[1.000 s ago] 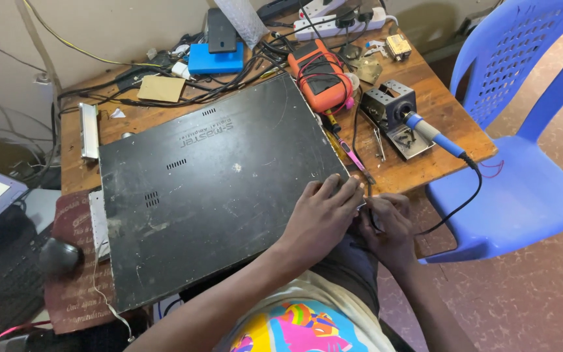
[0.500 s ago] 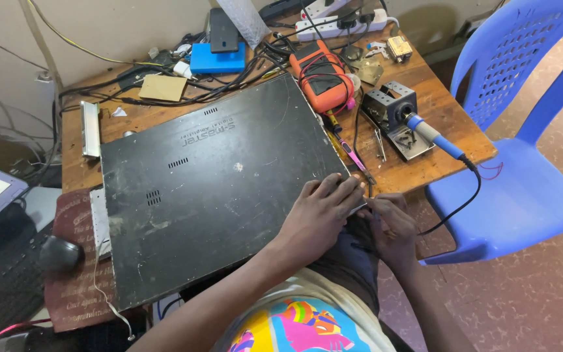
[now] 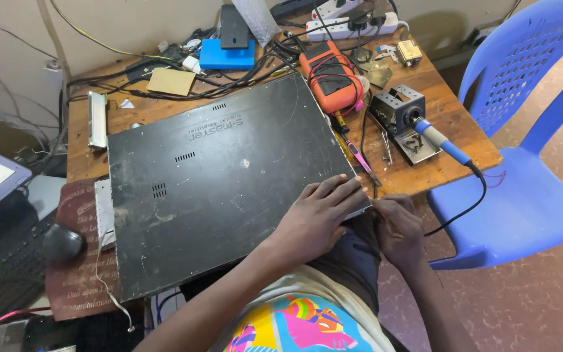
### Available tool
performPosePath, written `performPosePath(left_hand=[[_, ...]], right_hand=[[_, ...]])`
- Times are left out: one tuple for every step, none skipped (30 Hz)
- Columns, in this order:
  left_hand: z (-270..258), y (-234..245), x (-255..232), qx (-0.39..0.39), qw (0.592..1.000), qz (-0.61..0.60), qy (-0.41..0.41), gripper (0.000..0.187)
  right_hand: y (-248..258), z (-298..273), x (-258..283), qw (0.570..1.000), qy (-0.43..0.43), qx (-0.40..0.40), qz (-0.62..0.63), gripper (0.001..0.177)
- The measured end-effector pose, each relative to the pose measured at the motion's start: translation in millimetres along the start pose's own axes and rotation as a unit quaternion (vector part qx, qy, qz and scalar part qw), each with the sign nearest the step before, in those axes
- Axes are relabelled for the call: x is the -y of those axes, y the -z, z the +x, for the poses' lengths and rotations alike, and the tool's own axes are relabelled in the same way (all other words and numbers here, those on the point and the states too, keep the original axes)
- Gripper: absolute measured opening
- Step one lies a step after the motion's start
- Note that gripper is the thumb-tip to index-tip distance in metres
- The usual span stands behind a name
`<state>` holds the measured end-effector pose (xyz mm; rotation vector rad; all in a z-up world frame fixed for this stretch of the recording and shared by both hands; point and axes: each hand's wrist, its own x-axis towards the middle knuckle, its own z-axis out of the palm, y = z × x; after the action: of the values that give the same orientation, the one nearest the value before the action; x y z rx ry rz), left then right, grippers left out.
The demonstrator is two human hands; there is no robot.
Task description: The person is repairing an electronic device, likely a DVD player, by manipulating internal wires and components. They close the device's metal casing, then reopen it to continue working on the circuit board using a screwdriver.
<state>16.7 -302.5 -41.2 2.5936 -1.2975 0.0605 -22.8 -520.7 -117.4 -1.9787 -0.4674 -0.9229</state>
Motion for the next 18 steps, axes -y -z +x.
performPosePath(left_hand=[[-7.4, 4.8, 1.0, 0.008, 1.0, -0.001, 0.005, 0.083], [-14.0, 9.2, 1.8, 0.016, 1.0, -0.002, 0.009, 0.085], [-22.9, 13.4, 3.2, 0.015, 1.0, -0.003, 0.008, 0.085], [-34.2, 17.5, 3.9, 0.005, 1.0, -0.012, 0.021, 0.085], [-46.4, 21.5, 4.8, -0.006, 0.999, -0.022, 0.033, 0.085], [-57.4, 17.0, 7.3, -0.006, 0.999, -0.023, 0.041, 0.085], [-69.9, 13.0, 9.9, -0.039, 0.998, -0.016, 0.05, 0.08], [-85.1, 11.5, 14.8, -0.074, 0.995, -0.002, 0.066, 0.077], [-94.0, 11.3, 14.7, -0.076, 0.994, 0.003, 0.082, 0.077], [-104.5, 12.6, 15.7, -0.103, 0.99, -0.001, 0.098, 0.066], [-115.9, 14.0, 16.8, -0.132, 0.985, -0.004, 0.115, 0.056], [-124.2, 20.1, 16.4, -0.136, 0.981, 0.004, 0.137, 0.056], [-133.1, 25.9, 16.4, -0.131, 0.981, -0.019, 0.143, 0.054], [-140.1, 30.8, 16.1, -0.129, 0.979, -0.044, 0.148, 0.052], [-145.0, 28.8, 15.2, -0.136, 0.975, -0.038, 0.171, 0.052], [-152.3, 28.3, 15.0, -0.154, 0.972, -0.039, 0.172, 0.048], [-159.7, 28.0, 15.2, -0.172, 0.969, -0.04, 0.172, 0.045], [-168.1, 29.0, 13.6, -0.177, 0.964, -0.031, 0.197, 0.045]], right_hand=[[0.2, 2.8, 2.1, 1.0, -0.007, -0.002, 0.005, 0.018], [1.1, 5.1, 4.0, 1.0, -0.015, -0.005, 0.008, 0.019], [1.8, 9.6, 5.0, 1.0, -0.015, -0.004, 0.007, 0.019], [1.5, 13.1, 6.9, 0.998, -0.052, -0.014, 0.027, 0.02], [0.5, 16.2, 9.4, 0.995, -0.088, -0.024, 0.046, 0.022], [-0.2, 22.2, 11.7, 0.995, -0.089, -0.018, 0.051, 0.022], [-2.1, 28.2, 15.2, 0.992, -0.111, -0.016, 0.057, 0.02], [-10.3, 38.1, 17.5, 0.989, -0.128, -0.011, 0.07, 0.018], [-9.6, 45.2, 21.5, 0.989, -0.124, -0.001, 0.083, 0.018], [-12.9, 55.1, 24.4, 0.991, -0.119, 0.034, 0.059, 0.018], [-17.3, 64.9, 27.9, 0.991, -0.112, 0.069, 0.034, 0.02], [-22.9, 72.1, 27.4, 0.99, -0.104, 0.084, 0.051, 0.02], [-29.7, 79.3, 27.0, 0.985, -0.074, 0.153, 0.001, 0.027], [-35.8, 88.0, 25.5, 0.973, -0.04, 0.22, -0.051, 0.036], [-38.7, 90.5, 25.2, 0.971, -0.027, 0.234, -0.036, 0.036], [-45.3, 93.3, 25.3, 0.961, -0.007, 0.261, -0.091, 0.04], [-52.4, 96.4, 25.3, 0.947, 0.016, 0.286, -0.145, 0.043], [-56.7, 99.8, 32.3, 0.946, 0.031, 0.297, -0.127, 0.043]])
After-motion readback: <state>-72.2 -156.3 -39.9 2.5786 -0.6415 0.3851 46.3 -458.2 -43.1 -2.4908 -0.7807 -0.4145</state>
